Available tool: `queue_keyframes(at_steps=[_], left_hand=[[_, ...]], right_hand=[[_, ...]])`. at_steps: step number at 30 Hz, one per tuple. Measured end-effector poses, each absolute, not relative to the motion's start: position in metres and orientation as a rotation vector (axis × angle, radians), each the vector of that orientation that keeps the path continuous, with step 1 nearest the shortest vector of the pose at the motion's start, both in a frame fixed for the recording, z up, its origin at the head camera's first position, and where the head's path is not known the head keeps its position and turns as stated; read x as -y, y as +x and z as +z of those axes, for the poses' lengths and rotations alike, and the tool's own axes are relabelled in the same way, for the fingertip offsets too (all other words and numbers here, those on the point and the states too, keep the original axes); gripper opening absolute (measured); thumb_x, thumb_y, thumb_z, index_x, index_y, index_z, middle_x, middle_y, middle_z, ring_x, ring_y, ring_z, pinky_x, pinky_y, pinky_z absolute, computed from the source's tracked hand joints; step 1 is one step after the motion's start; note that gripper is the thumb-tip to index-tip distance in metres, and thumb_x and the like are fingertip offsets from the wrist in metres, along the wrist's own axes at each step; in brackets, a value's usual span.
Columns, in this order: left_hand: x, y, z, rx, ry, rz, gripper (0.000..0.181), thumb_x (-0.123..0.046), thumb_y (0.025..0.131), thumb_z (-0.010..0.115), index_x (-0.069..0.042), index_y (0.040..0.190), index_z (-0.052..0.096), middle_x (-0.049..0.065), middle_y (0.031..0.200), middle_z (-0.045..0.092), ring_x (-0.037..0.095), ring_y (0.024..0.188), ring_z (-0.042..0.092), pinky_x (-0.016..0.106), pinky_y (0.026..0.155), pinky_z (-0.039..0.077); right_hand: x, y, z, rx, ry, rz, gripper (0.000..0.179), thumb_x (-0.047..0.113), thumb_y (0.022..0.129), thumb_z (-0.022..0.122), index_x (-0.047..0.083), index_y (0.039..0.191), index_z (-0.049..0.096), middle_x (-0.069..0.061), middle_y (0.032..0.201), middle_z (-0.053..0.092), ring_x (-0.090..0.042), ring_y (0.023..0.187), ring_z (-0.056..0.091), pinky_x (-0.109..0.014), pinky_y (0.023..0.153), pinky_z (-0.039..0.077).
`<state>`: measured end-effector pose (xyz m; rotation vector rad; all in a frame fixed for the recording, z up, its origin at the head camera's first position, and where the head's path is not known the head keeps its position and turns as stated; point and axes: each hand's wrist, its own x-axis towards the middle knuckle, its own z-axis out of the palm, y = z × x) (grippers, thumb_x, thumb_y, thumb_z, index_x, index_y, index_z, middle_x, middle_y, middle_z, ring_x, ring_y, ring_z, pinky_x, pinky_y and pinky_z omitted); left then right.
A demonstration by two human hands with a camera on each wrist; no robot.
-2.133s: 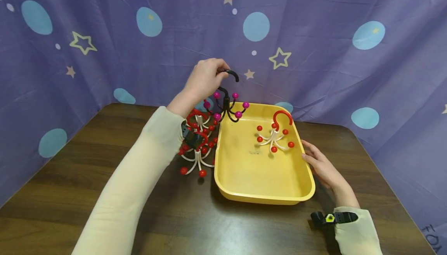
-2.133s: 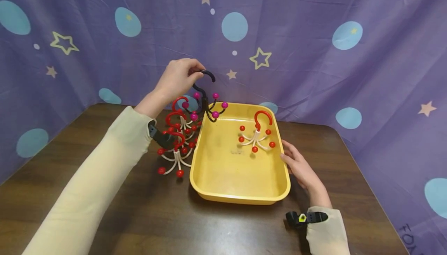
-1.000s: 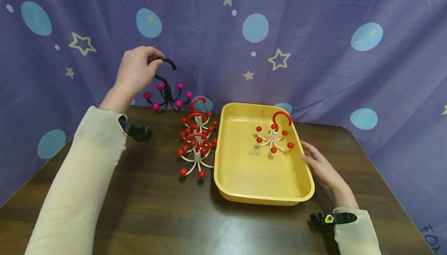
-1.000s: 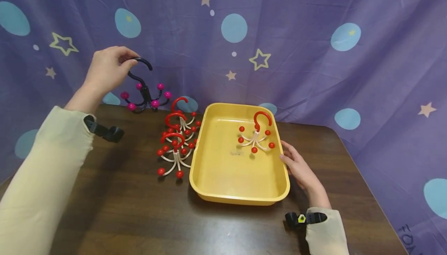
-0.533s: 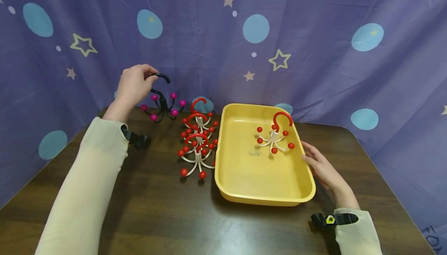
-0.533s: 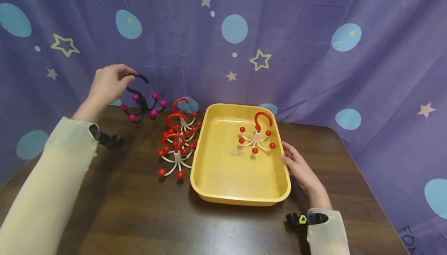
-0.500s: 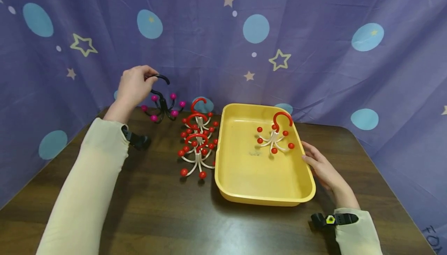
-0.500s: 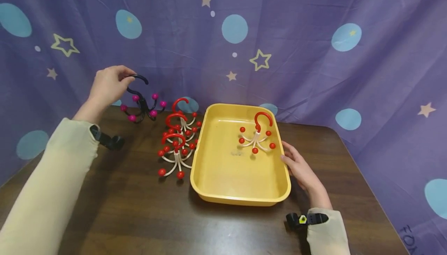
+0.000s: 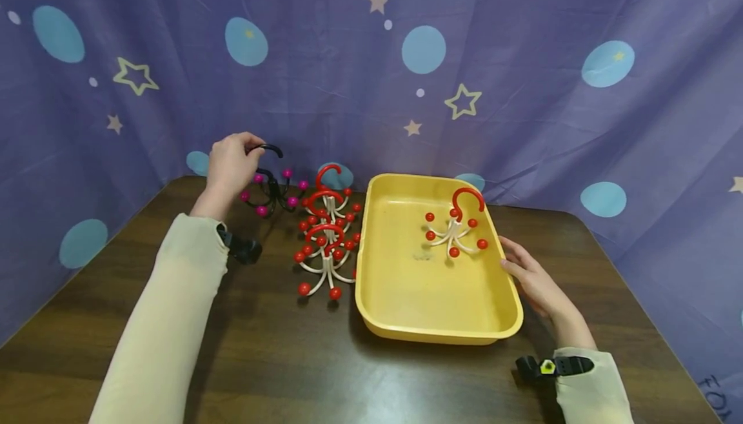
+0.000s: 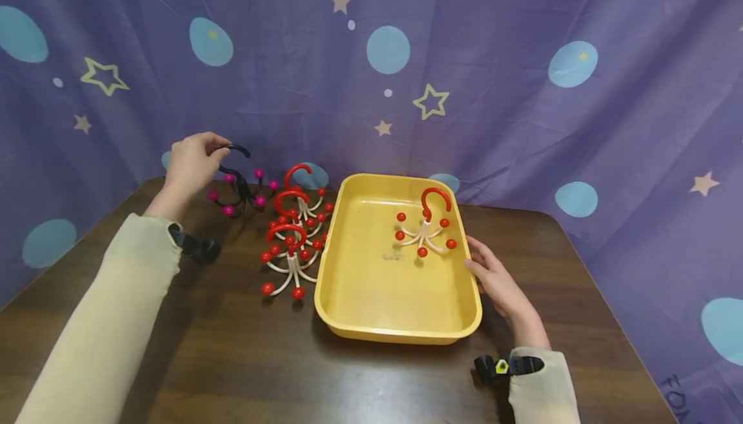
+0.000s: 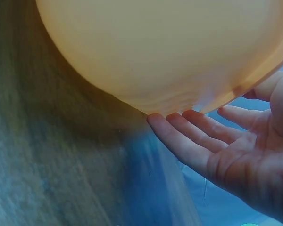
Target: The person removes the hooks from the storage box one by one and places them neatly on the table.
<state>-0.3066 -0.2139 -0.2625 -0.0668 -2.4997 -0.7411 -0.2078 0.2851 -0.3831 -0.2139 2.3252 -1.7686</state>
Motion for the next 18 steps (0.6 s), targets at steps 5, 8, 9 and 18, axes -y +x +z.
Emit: queue_keyframes(at_steps=[5, 8, 9, 18], left_hand=[[0.215, -0.309, -0.272, 2.480, -0.032, -0.755, 0.020, -0.013, 0.088, 0.057, -0.001, 0.102, 0.066, 0.019, 0.098, 0.066, 0.036, 0.089, 0.059, 0.046, 0.075, 0.042], [0.214, -0.311, -0.276, 2.494, -0.011, -0.770, 0.021, -0.013, 0.089, 0.056, -0.001, 0.104, 0.065, 0.019, 0.099, 0.065, 0.035, 0.089, 0.059, 0.046, 0.075, 0.043], [0.214, -0.311, -0.277, 2.499, -0.004, -0.776, 0.021, -0.013, 0.089, 0.056, -0.001, 0.104, 0.065, 0.019, 0.100, 0.065, 0.035, 0.089, 0.059, 0.046, 0.075, 0.043], [0.212, -0.318, -0.296, 2.520, 0.005, -0.802, 0.020, -0.012, 0.088, 0.056, -0.002, 0.104, 0.065, 0.018, 0.100, 0.065, 0.035, 0.092, 0.058, 0.046, 0.078, 0.044]], right_hand=[[-0.284, -0.209, -0.385, -2.344, -0.195, -1.737, 0.059, 0.022, 0.098, 0.038, 0.007, 0.146, 0.007, -0.032, 0.134, 0.030, -0.015, 0.098, 0.055, -0.037, 0.080, 0.050], [-0.284, -0.209, -0.385, -2.352, -0.199, -1.730, 0.059, 0.022, 0.098, 0.038, 0.007, 0.146, 0.007, -0.032, 0.134, 0.031, -0.016, 0.098, 0.055, -0.038, 0.080, 0.050], [-0.285, -0.209, -0.385, -2.354, -0.201, -1.729, 0.059, 0.022, 0.098, 0.038, 0.007, 0.146, 0.007, -0.032, 0.133, 0.031, -0.016, 0.098, 0.055, -0.038, 0.079, 0.051], [-0.286, -0.209, -0.383, -2.324, -0.226, -1.765, 0.058, 0.021, 0.099, 0.037, 0.006, 0.146, 0.005, -0.033, 0.133, 0.029, -0.014, 0.096, 0.056, -0.037, 0.076, 0.051]])
